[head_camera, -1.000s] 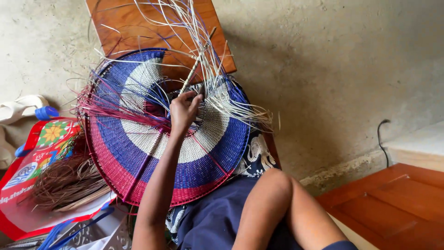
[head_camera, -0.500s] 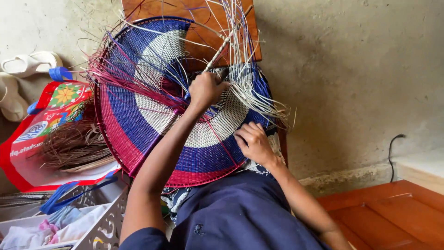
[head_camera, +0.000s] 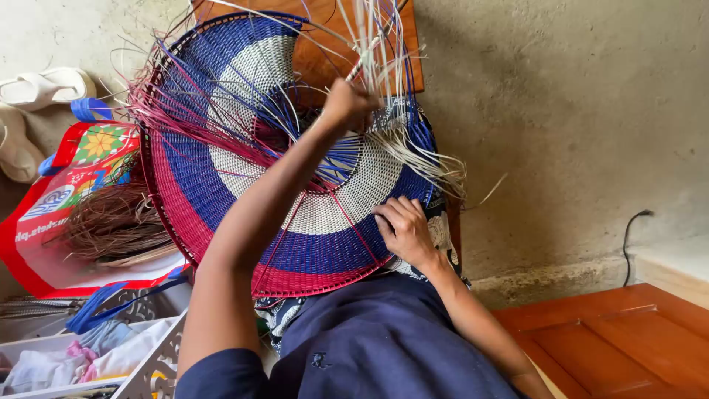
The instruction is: Weaving colored fibers into a circular mat pattern
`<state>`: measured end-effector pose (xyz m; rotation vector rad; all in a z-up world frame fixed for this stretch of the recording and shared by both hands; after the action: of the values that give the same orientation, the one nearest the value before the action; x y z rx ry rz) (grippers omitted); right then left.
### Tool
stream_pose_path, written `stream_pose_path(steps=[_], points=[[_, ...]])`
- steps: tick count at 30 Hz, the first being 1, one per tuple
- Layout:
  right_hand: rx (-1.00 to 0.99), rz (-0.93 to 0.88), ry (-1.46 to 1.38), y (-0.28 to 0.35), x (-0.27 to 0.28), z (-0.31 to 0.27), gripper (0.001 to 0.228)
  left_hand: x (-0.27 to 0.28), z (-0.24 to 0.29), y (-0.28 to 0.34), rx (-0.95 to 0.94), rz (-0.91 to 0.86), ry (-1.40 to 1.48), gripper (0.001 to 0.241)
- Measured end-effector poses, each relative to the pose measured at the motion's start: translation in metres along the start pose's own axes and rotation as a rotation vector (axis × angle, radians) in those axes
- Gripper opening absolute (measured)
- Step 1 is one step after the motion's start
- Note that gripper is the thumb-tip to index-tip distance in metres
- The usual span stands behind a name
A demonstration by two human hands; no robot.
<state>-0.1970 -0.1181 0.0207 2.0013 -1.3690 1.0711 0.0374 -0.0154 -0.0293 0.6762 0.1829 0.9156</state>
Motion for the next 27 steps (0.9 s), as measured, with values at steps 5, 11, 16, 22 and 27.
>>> stream_pose_path(steps=[5,11,16,22,27], points=[[-0.032,-0.038,0.032,0.0,-0.003,-0.002,0.027,0.091,-0.014,-0.085,0.001,0.332,0.345,0.033],[-0.066,-0.059,0.046,0.0,-0.006,-0.008,0.008,0.105,0.018,-0.043,-0.328,0.57,-0.141,0.029],[-0.03,-0.012,0.038,-0.004,-0.001,-0.008,0.029,0.079,0.061,0.007,-0.737,0.785,-0.761,0.047],[0.084,0.098,-0.184,-0.008,0.031,-0.019,0.016,0.003,0.0,0.001,-0.613,0.144,-1.239,0.077],[0.057,0.045,-0.153,-0.003,0.023,-0.015,0.015,0.102,-0.015,0.001,-0.888,0.799,-0.584,0.033]])
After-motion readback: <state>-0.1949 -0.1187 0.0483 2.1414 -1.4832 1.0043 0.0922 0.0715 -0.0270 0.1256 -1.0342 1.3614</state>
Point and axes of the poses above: each hand's wrist, its own y-axis away from the middle knuckle, its own x-axis out of the back of the hand, z = x × y, the point moved 5 cm from there along -y, towards the middle knuckle, and after that the axes turned 8 degrees about -z, right-handed, at the moved point
